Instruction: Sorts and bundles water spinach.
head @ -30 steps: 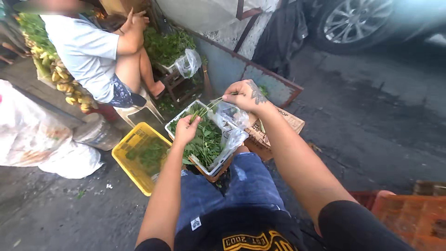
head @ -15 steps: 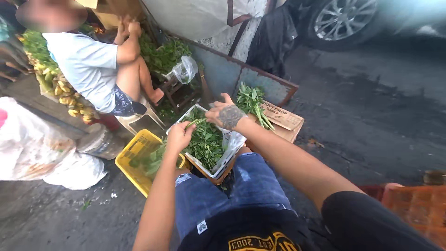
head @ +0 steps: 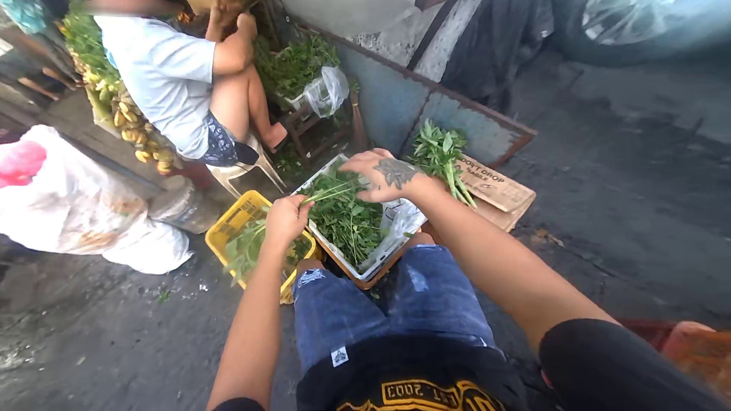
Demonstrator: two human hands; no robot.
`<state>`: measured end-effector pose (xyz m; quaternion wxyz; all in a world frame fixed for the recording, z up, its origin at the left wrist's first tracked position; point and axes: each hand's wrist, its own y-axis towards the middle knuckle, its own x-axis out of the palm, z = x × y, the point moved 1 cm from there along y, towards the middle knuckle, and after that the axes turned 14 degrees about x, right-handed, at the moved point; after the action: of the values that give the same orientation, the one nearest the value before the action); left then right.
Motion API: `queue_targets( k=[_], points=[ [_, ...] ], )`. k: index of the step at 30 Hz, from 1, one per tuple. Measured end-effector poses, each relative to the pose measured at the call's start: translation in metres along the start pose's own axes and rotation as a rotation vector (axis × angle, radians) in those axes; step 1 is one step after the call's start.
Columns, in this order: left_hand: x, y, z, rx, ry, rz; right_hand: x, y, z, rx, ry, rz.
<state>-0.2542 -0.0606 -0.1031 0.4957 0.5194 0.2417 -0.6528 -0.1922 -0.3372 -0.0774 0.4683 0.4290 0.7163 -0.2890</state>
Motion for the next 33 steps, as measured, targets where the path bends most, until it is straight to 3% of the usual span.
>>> queue_targets(
  k=[4,7,11,13,15,18,20,22,24,29,33],
  points=[
    [0.012,0.001,0.003,0.105,0.051,0.047,0.028,0.022,-0.026,0.005,0.153,-0.095],
    [0.016,0.001,0.003,0.116,0.037,0.054,0.057,0.042,-0.015,0.005,0.342,-0.004],
    [0.017,-0.007,-0.01,0.075,0.028,0.061,0.054,0.044,0.005,0.307,0.312,0.227],
    [0.017,-0.011,-0.017,0.035,0.015,0.073,0.053,0.046,0.023,0.387,0.294,0.256],
    [0.018,-0.012,-0.024,-0.007,-0.039,0.107,0.057,0.041,0.037,0.424,0.594,0.102],
    [0.021,-0.01,-0.028,-0.071,-0.183,0.173,0.072,0.018,0.043,0.554,1.514,-0.088],
    [0.028,-0.007,-0.027,-0.086,-0.26,0.198,0.087,0.005,0.047,0.397,1.764,-0.16],
    [0.036,0.002,-0.024,-0.079,-0.344,0.208,0.095,0.001,0.037,0.156,1.722,-0.132],
    [0.045,0.007,-0.015,-0.086,-0.424,0.187,0.094,0.002,0.02,0.06,1.595,-0.116],
    [0.061,0.021,0.004,-0.051,-0.56,0.175,0.073,0.016,0.0,0.16,1.416,0.188],
    [0.055,0.022,0.006,-0.046,-0.661,0.305,0.054,0.014,-0.004,0.208,1.161,0.154]
  ],
)
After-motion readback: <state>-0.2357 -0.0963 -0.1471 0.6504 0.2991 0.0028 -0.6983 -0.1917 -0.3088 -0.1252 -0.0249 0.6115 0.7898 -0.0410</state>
